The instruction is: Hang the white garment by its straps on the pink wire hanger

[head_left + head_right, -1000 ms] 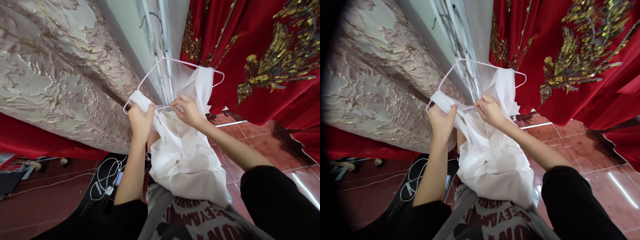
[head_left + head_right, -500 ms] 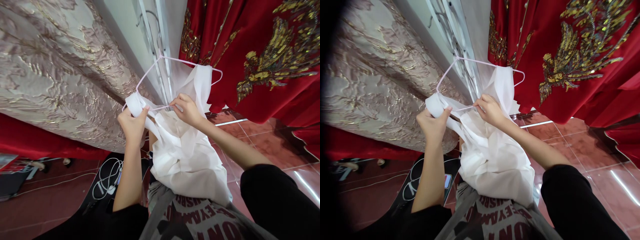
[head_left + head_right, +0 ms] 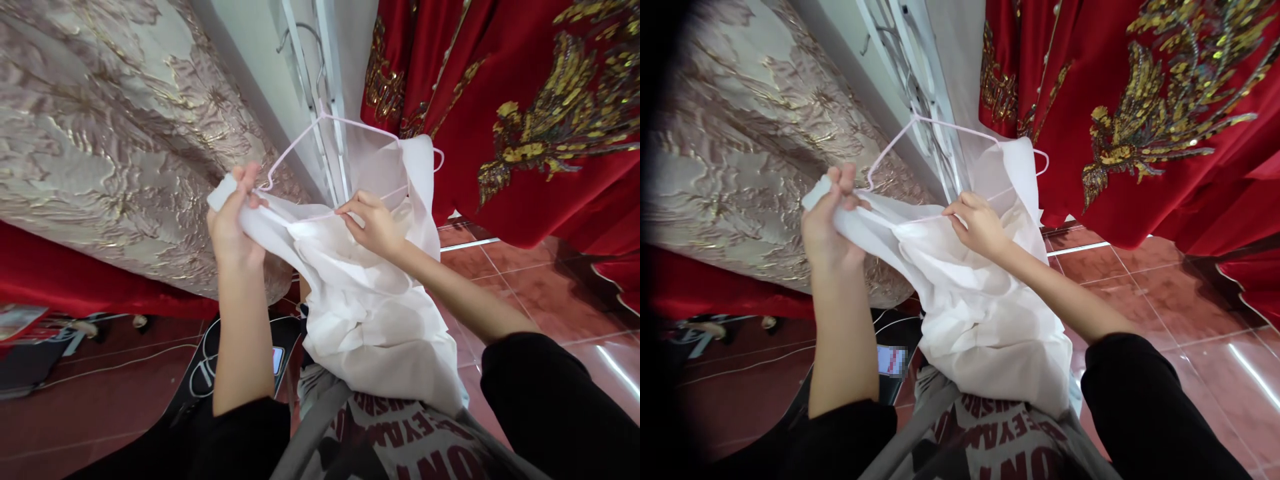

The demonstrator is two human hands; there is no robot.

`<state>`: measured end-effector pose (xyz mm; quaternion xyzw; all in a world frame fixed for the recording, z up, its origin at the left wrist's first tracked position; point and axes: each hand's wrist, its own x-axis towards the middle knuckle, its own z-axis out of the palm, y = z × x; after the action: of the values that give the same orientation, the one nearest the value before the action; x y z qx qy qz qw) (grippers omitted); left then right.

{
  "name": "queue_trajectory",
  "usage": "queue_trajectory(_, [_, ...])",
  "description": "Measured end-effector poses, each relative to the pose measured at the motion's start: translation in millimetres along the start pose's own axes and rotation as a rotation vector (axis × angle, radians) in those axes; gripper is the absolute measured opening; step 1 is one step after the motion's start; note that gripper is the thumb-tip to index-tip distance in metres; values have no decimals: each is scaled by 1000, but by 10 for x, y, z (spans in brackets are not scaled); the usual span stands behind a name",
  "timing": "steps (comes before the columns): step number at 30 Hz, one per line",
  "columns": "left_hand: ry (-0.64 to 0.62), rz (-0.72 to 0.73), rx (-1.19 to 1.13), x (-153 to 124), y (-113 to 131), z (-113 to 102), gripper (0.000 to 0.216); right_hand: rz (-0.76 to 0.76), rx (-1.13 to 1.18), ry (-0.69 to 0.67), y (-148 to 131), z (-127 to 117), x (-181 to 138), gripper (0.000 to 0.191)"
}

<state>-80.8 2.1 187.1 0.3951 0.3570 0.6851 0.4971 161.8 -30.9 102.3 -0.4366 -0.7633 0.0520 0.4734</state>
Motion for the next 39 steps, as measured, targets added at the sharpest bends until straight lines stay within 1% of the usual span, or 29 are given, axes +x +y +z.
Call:
queue_trajectory(2, [75, 39, 6, -9, -82, -226, 18, 7, -9, 3, 8, -1, 2, 18])
queue_trajectory(4, [163, 60, -5, -77, -218, -422, 22, -1, -21, 7, 28, -24, 3, 18])
queue_trajectory(6, [218, 8, -25, -201, -389, -525, 22, -20, -28, 12, 41, -45, -2, 18])
queue_trajectory(8, [188, -59, -22, -361, -565, -510, 18, -48, -18, 19, 28, -39, -10, 18])
queue_trajectory(9, [152, -56, -13, -442, -643, -463, 22, -64, -10, 18, 7, -26, -13, 19])
queue_trajectory(11, [117, 16, -5, -579, -759, -326, 35, -96, 2, 14, -59, 1, -17, 23])
queue_trajectory(13, [138, 107, -22, -659, -810, -187, 40, -133, 4, 39, -132, -13, -25, 23])
queue_trajectory(14, [161, 137, -34, -677, -813, -133, 39, -146, -11, 85, -155, -47, -33, 22])
queue_trajectory(15, [180, 157, -44, -684, -806, -94, 38, -144, -48, 171, -160, -99, -46, 22])
queue_trajectory(16, [192, 170, -45, -684, -793, -70, 38, -117, -105, 290, -139, -166, -62, 23])
queue_trajectory(18, [200, 181, -17, -680, -763, -53, 39, 22, -243, 549, -14, -320, -101, 39])
queue_trajectory(19, [201, 182, 6, -683, -753, -53, 39, 114, -289, 646, 86, -391, -117, 49])
queue_trajectory(20, [201, 182, 30, -689, -750, -52, 40, 202, -298, 689, 199, -449, -127, 57])
queue_trajectory(21, [204, 182, 53, -699, -753, -50, 41, 260, -270, 680, 314, -492, -128, 57])
queue_trajectory(22, [208, 184, 70, -710, -763, -44, 42, 295, -231, 647, 417, -519, -119, 50])
queue_trajectory(24, [216, 190, 89, -731, -796, -25, 44, 334, -160, 568, 553, -541, -72, 26])
queue_trajectory(25, [218, 194, 93, -737, -817, -14, 45, 356, -136, 536, 578, -546, -38, 18])
queue_trajectory(26, [219, 198, 93, -741, -839, -4, 45, 384, -109, 511, 576, -552, 1, 18])
queue_trajectory(29, [236, 238, 71, -741, -901, 24, 45, 456, 23, 473, 495, -605, 122, 25])
queue_trajectory(33, [270, 293, 83, -730, -956, 48, 43, 524, 213, 462, 434, -707, 232, 24])
queue_trajectory(36, [272, 294, 92, -721, -970, 41, 42, 560, 300, 382, 404, -748, 254, 21])
queue_trajectory(39, [271, 292, 79, -716, -960, 15, 43, 557, 326, 300, 317, -779, 241, 22])
